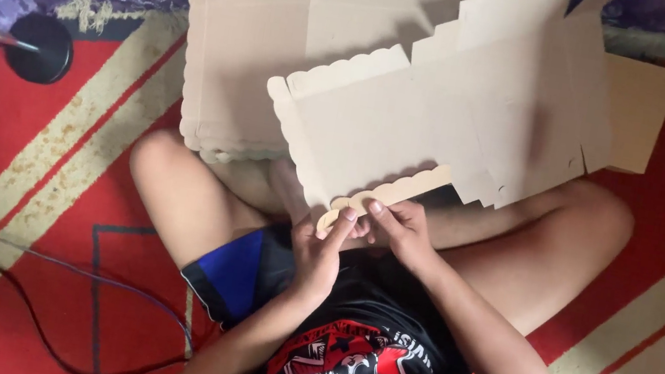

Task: Folding the flaps and edges of flat cardboard sheets to prepare them for box assembly.

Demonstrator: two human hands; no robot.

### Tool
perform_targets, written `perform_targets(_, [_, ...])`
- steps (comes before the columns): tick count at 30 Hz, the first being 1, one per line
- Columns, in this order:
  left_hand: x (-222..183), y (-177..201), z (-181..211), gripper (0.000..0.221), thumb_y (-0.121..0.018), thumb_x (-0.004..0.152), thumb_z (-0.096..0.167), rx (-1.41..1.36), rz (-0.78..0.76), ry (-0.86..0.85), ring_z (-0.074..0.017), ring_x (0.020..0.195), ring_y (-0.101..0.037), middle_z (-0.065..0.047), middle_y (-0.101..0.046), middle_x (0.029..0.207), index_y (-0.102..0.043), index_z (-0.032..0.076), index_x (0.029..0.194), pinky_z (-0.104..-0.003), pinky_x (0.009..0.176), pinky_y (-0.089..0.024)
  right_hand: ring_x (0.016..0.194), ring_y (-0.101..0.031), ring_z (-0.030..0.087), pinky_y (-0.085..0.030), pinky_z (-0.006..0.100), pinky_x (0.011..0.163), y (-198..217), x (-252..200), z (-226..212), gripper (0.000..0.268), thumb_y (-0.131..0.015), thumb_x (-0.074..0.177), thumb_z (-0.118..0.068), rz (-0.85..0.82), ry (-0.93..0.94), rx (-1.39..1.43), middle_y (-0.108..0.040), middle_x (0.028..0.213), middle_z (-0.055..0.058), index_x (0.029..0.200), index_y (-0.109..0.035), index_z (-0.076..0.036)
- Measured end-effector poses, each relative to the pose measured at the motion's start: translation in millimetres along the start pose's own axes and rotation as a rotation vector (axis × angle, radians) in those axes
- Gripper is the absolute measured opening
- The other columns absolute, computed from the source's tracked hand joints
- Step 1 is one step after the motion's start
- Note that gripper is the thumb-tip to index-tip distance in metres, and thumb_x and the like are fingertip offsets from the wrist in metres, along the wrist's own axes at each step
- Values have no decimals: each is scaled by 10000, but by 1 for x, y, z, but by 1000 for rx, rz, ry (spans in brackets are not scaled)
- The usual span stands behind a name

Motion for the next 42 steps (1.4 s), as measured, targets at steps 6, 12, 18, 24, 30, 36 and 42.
perform_targets(6, [8, 1, -26, 295, -789, 919, 208, 113, -98, 89, -137, 601, -667, -69, -680, 587, -685, 49, 693, -257, 644, -576, 409, -442, 72, -353, 227, 473, 10, -2, 7, 438, -611, 1029, -153, 208, 5, 56, -493, 417, 25, 602, -601, -54])
perform_targets(12, [27, -13, -27, 298, -788, 901, 270, 175, -259, 251, -123, 543, -667, -95, -723, 640, -742, 27, 734, -250, 581, -559, 398, -550, 154, -408, 255, 422, -9, 0, -29, 269, -654, 950, -68, 295, -4, 243, -485, 496, 80, 699, -657, 30])
perform_targets(18, [24, -10, -30, 344, -743, 927, 332, 207, -223, 292, -127, 577, -665, -102, -744, 697, -778, 6, 822, -254, 614, -550, 389, -484, 118, -342, 224, 430, 24, -1, 12, 281, -657, 964, -84, 350, 18, 223, -432, 472, 54, 708, -641, 30])
perform_targets(24, [18, -12, -24, 333, -753, 915, 275, 129, -170, 299, -170, 589, -673, -128, -719, 679, -755, -37, 799, -278, 637, -559, 358, -405, 151, -354, 271, 397, 46, 1, 50, 401, -694, 985, -131, 518, 41, 331, -340, 501, 28, 624, -561, -19])
perform_targets(30, [6, -18, -31, 325, -777, 903, 245, 116, -153, 329, -172, 596, -684, -146, -723, 672, -763, -65, 808, -274, 652, -585, 411, -385, 125, -332, 251, 413, 55, 1, 41, 504, -675, 1013, -276, 700, 37, 427, -348, 482, 9, 580, -517, -73])
perform_targets(36, [0, -17, -50, 295, -742, 939, 221, 136, -191, 212, -173, 580, -691, -105, -715, 646, -739, -27, 779, -274, 634, -576, 396, -390, 49, -333, 234, 367, 33, -1, 22, 466, -662, 1015, -365, 820, -35, 321, -408, 509, -45, 625, -581, -124])
perform_targets(42, [-5, -31, -31, 210, -798, 890, 136, 96, -150, 64, -165, 658, -667, -80, -707, 754, -711, -52, 858, -320, 690, -607, 252, -377, 105, -349, 289, 246, 6, -23, 48, 347, -589, 1061, -185, 541, -83, 331, -464, 497, 105, 789, -590, 31])
Point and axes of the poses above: each hand's wrist, its own x-axis towards the middle knuckle, its own y-axis out of the back of the hand, z = x × y, the point moved 1 cm from there along x, towards the middle knuckle
